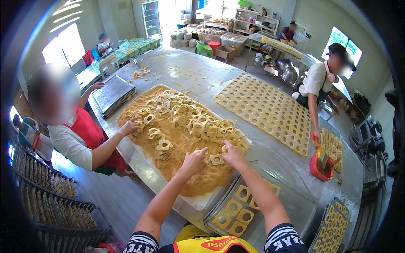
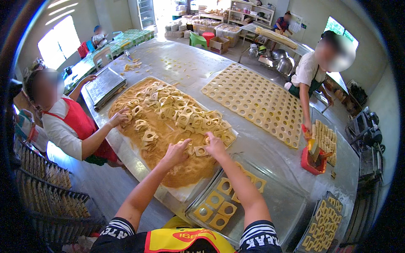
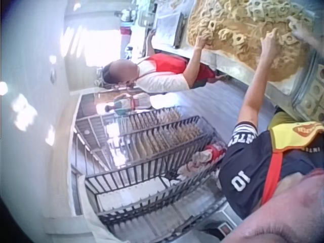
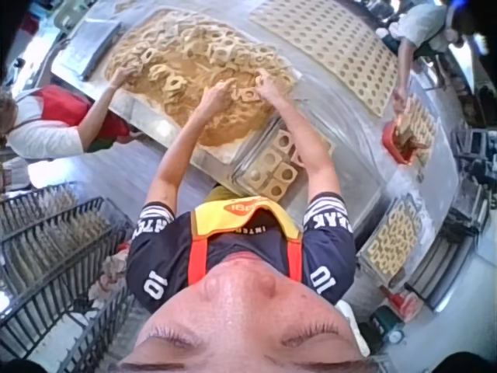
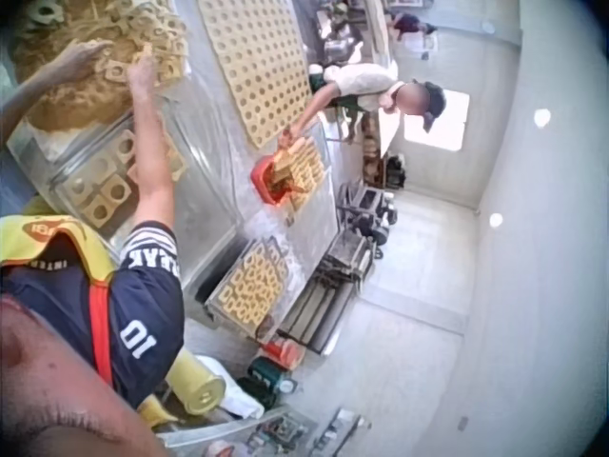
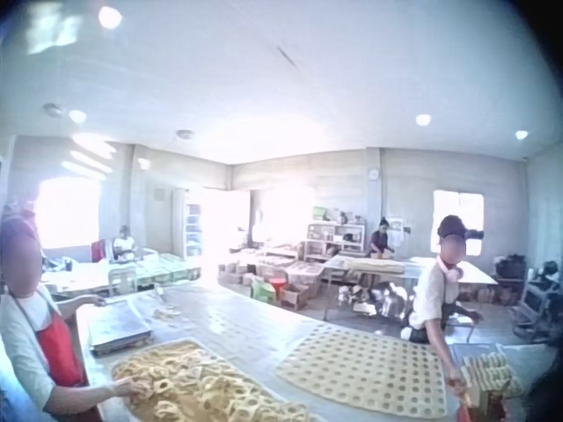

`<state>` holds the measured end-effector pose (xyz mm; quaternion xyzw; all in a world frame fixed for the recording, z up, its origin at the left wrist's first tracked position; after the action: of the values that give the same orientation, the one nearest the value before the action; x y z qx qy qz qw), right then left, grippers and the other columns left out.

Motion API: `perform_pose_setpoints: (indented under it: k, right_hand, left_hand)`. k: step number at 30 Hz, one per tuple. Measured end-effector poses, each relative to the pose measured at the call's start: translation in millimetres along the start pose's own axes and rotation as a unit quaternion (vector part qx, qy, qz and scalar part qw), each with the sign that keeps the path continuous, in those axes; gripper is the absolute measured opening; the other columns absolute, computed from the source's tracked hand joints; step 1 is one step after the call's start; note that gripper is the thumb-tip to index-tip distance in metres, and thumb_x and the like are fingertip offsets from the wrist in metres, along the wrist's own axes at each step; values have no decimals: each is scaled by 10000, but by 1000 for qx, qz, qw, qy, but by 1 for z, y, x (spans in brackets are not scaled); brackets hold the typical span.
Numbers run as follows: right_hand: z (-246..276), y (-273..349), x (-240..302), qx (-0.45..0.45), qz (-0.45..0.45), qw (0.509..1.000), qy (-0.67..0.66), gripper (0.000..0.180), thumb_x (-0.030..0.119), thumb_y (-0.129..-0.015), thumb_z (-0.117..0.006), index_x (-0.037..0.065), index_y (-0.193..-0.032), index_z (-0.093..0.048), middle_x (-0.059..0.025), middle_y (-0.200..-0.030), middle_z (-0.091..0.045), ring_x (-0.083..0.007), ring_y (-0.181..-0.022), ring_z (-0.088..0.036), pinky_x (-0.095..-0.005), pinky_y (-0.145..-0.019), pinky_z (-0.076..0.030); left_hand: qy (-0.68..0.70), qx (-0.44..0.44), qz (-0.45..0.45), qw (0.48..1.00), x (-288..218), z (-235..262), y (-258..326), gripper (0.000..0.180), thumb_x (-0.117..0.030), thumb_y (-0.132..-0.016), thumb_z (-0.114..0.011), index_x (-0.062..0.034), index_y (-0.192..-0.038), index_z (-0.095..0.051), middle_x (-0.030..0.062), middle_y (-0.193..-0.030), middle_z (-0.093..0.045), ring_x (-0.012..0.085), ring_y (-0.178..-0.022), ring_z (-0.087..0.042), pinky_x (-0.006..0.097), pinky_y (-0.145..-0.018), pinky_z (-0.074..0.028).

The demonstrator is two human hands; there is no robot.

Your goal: The person picks up square dough pieces with holes from a pile of crumbs and places them into a metal tray. They continue this process, arranging the dough pieces in rows within the tray while coworkers work nearby.

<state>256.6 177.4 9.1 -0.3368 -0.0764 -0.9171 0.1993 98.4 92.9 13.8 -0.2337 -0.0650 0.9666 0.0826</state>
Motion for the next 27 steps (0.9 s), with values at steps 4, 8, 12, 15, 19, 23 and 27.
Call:
perform_pose_setpoints:
  k: [4,8,12,15,19,23,27]
  right_hand:
    - [-39,19,17,45,91,987,126,508,226,-723,-749,157,-1194,-573,-188,-902,-685,-359,-862,-673,-427,-757,-539]
    - [-45,10,15,110,59,987,-103,420,197,-782,-747,109,-1156,-577,-115,-893,-695,-268,-812,-688,-363,-700,-554]
    - [-47,-6,-10,166,-124,831,-517,341,98,-801,-743,68,-1100,-583,-60,-920,-672,-138,-756,-663,-274,-635,-540]
    - [-32,-17,-28,44,-68,892,-444,421,137,-767,-770,82,-1134,-572,-89,-913,-671,-203,-788,-667,-349,-711,-544]
    - [-25,-1,32,-2,35,998,-53,503,261,-744,-770,150,-1185,-555,-156,-995,-668,-329,-921,-655,-458,-836,-506]
    - [-72,14,46,77,146,973,164,494,272,-743,-742,145,-1181,-554,-187,-1030,-664,-347,-945,-654,-420,-827,-520]
    - [-71,-9,15,139,27,978,-155,414,216,-793,-714,125,-1160,-547,-95,-973,-673,-244,-886,-663,-381,-766,-532]
  left_hand:
    - [170,4,148,974,19,8,-13,602,-132,-738,-701,-89,-1296,-479,152,-991,-666,283,-852,-661,398,-711,-499]
    - [472,-14,283,835,54,22,-9,547,-153,-779,-727,-60,-1266,-496,82,-925,-642,168,-784,-626,299,-639,-488]
    - [635,0,306,710,65,31,7,536,-72,-798,-683,-49,-1284,-461,72,-925,-635,148,-812,-637,297,-685,-534]
    - [663,-15,274,696,66,40,14,628,15,-775,-658,-36,-1343,-395,105,-957,-643,168,-845,-659,300,-711,-554]
    - [558,-51,194,805,55,52,30,673,50,-745,-681,-14,-1343,-382,123,-972,-660,159,-827,-659,279,-687,-533]
    - [553,-23,262,791,49,35,24,699,36,-728,-729,3,-1333,-381,109,-933,-675,146,-804,-657,255,-662,-507]
    - [566,-106,264,774,72,20,1,645,1,-743,-725,-14,-1319,-436,103,-904,-704,173,-789,-674,284,-670,-510]
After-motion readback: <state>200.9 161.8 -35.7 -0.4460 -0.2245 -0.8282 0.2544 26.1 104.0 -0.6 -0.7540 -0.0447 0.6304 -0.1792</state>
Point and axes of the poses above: each hand's wrist, its own y-axis away from the middle knuckle, its own z-axis out of the back of the hand, x = y × z, the point moved 8 cm from there along -y, towards the middle knuckle
